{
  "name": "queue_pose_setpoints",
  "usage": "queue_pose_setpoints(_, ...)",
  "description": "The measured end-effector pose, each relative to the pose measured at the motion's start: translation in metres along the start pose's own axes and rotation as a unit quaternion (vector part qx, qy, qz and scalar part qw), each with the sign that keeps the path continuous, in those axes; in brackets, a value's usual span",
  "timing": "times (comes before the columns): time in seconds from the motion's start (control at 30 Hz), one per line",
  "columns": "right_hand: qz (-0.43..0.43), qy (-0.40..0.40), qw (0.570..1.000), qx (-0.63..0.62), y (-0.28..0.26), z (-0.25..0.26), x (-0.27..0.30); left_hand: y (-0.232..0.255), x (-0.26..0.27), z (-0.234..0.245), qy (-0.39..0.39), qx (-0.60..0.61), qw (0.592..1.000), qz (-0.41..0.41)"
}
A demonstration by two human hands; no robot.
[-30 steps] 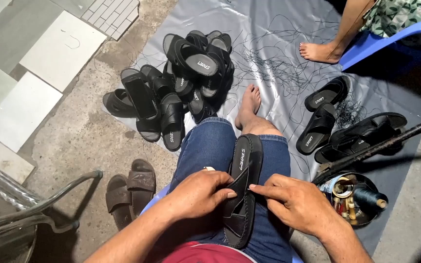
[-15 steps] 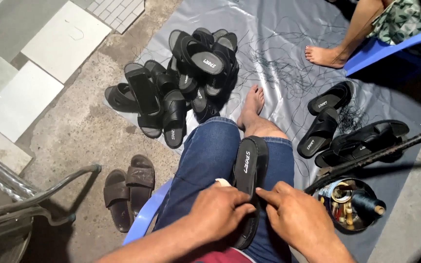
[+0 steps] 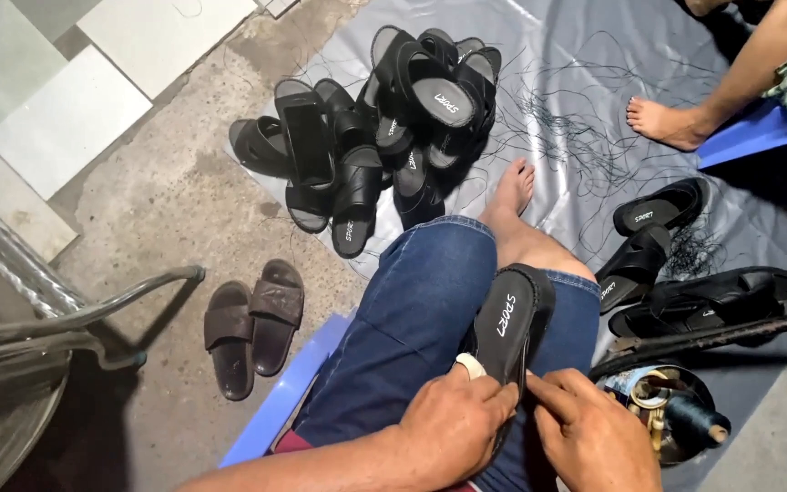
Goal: A person is manually stitching the sole of a black sandal using a hand-held awl and thread.
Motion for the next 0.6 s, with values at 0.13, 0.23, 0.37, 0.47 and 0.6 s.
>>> queue_pose_setpoints(0.13, 0.004, 0.038, 0.999, -0.009, -0.001, -0.002, 0.001, -0.001, 0.0, 0.001, -0.004, 0.011, 1.0, 0.002)
queue_pose_setpoints(0.23, 0.029, 0.046, 0.996, -0.076, 0.004, -0.003, 0.002, -0.002, 0.002, 0.002, -0.008, 0.013, 1.0, -0.002)
queue_pose_setpoints(0.37, 0.069, 0.026, 0.98, -0.183, 0.01, 0.001, -0.001, -0.004, 0.005, 0.003, -0.019, 0.013, 1.0, 0.004)
queue_pose_setpoints(0.47, 0.139, 0.023, 0.955, -0.262, 0.006, 0.007, -0.007, -0.007, 0.007, 0.002, -0.034, 0.013, 0.999, 0.019)
queue_pose_setpoints(0.6, 0.18, 0.012, 0.946, -0.271, 0.006, 0.01, -0.012, -0.006, 0.007, 0.003, 0.008, 0.015, 1.0, -0.003)
Point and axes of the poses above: each hand's wrist, its own x-axis away from the middle knuckle, its own z-axis out of the back of the hand, y = z × x, the point moved 4 cm from there along -x, towards the middle knuckle, and after that the axes turned 6 degrees about -z, right-handed, at the moved point
